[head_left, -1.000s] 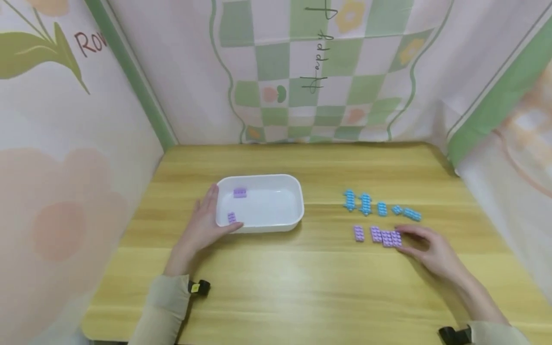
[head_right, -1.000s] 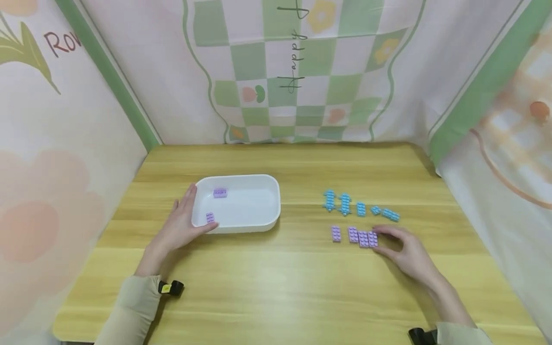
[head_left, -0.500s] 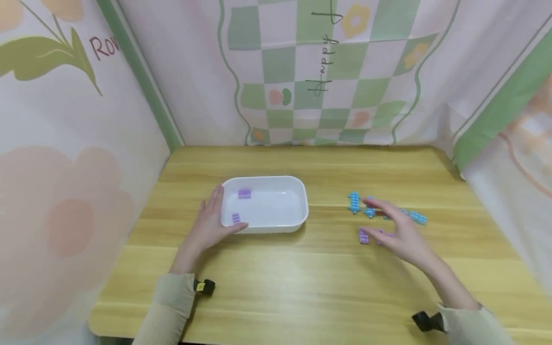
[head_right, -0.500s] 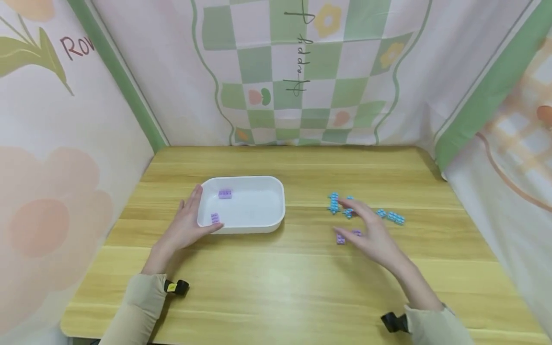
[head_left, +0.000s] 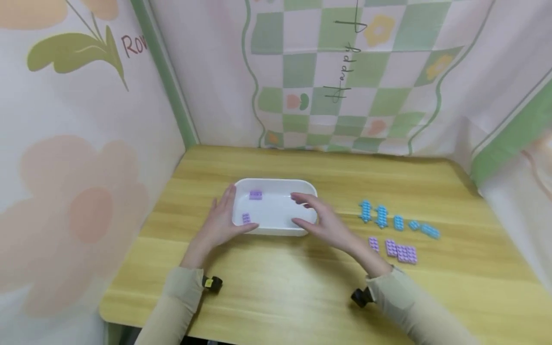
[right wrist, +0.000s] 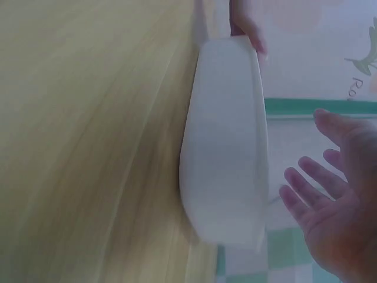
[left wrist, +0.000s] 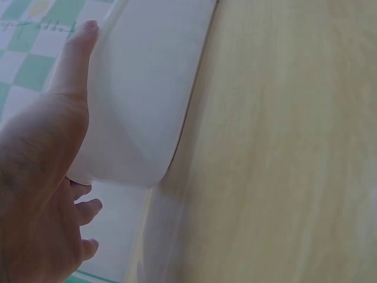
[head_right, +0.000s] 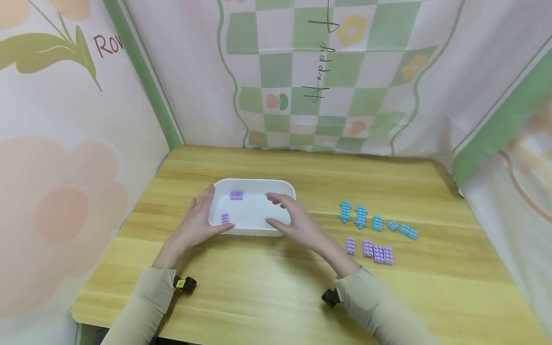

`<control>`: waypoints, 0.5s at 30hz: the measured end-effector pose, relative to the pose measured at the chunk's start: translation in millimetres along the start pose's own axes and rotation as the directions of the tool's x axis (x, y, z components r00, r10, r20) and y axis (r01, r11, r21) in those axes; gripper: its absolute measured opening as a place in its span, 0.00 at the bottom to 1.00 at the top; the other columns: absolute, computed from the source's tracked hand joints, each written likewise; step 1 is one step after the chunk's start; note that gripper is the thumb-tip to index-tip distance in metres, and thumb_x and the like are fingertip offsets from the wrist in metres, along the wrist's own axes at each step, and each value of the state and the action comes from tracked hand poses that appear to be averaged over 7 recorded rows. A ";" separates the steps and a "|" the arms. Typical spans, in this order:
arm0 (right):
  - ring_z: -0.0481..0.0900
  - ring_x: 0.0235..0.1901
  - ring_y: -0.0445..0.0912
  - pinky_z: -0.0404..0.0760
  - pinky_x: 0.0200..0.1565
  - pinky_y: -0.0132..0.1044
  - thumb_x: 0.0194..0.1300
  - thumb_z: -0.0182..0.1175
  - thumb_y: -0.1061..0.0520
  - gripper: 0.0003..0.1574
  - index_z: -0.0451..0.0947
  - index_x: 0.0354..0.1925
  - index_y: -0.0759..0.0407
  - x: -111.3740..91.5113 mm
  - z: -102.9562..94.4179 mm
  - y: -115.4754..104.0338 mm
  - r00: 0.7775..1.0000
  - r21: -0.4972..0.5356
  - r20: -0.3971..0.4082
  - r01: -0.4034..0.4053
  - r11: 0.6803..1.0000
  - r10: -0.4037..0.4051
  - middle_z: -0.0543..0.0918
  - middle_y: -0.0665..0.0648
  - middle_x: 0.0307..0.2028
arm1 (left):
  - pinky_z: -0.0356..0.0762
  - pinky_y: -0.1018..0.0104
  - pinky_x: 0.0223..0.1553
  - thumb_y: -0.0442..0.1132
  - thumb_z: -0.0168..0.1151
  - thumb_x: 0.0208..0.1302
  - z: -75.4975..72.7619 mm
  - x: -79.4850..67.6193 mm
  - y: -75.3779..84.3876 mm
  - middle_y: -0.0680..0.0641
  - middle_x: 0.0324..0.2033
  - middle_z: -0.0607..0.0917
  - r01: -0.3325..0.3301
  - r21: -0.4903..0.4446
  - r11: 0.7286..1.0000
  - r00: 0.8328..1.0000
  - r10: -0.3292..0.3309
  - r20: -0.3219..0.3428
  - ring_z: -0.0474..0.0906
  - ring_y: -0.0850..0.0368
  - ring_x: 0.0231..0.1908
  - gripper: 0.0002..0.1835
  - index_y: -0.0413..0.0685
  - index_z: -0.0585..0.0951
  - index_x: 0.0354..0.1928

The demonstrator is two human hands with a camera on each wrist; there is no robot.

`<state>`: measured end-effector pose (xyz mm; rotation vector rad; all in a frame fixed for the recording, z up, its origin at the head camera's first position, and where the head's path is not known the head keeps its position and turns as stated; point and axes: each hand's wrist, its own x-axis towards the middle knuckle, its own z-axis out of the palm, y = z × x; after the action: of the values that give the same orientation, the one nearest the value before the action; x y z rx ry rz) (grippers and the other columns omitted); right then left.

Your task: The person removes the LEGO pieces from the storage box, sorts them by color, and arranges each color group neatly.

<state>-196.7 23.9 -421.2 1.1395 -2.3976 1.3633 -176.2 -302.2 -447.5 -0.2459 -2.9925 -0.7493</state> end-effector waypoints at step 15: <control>0.90 0.55 0.59 0.91 0.62 0.50 0.67 0.74 0.65 0.28 0.84 0.64 0.69 83.8 77.0 3.9 0.923 0.023 0.384 -0.041 0.999 0.029 0.90 0.67 0.60 | 0.34 0.30 0.89 0.74 0.74 0.62 -3.2 -0.3 0.2 0.35 0.90 0.45 -0.027 0.007 1.000 1.000 0.027 0.001 0.43 0.39 0.90 0.74 0.37 0.40 0.89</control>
<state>-240.8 -80.8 -428.3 1.5017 -2.6759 1.2903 -175.9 -303.6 -444.7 -0.2855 -2.9859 -0.7360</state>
